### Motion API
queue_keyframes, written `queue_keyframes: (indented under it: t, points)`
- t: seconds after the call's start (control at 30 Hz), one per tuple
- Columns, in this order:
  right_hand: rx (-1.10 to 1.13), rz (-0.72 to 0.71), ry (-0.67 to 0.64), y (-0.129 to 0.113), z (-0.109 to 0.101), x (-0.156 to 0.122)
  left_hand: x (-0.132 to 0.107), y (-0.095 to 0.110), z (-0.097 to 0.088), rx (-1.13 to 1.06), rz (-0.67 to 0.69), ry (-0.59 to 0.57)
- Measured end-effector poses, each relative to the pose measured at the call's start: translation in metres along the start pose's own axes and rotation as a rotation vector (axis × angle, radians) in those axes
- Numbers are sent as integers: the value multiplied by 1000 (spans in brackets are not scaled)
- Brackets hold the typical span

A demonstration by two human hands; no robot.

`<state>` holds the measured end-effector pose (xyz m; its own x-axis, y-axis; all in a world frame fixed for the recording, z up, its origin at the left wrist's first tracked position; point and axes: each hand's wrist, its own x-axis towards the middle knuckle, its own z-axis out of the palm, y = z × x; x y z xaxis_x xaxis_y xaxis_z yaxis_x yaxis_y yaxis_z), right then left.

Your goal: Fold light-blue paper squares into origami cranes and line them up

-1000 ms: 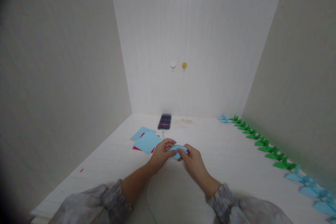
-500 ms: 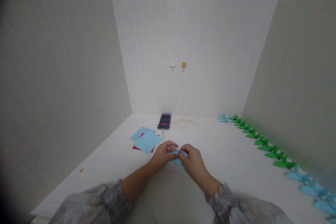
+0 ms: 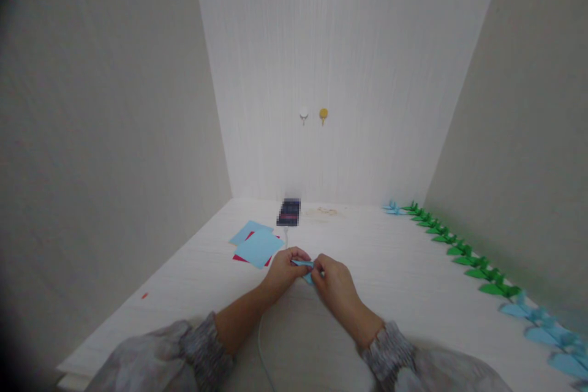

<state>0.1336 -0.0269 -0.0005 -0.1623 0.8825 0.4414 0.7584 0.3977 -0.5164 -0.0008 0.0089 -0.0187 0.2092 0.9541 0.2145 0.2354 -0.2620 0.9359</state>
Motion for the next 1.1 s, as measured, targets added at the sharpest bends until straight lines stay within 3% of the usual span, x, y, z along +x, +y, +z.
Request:
queue_keyframes:
  t: [0.53,0.67,0.8,1.1]
  points:
    - [109,-143,3,10,-8,1,0,2,0,-238,-25,-63]
    - [104,-122,46,12,-9,3,-3,10,0,-405,-76,-114]
    - [150,-73,46,12,-9,4,-5,15,-2,-537,-34,-147]
    - [191,61,139,6,-5,3,-3,20,-1,-618,-29,38]
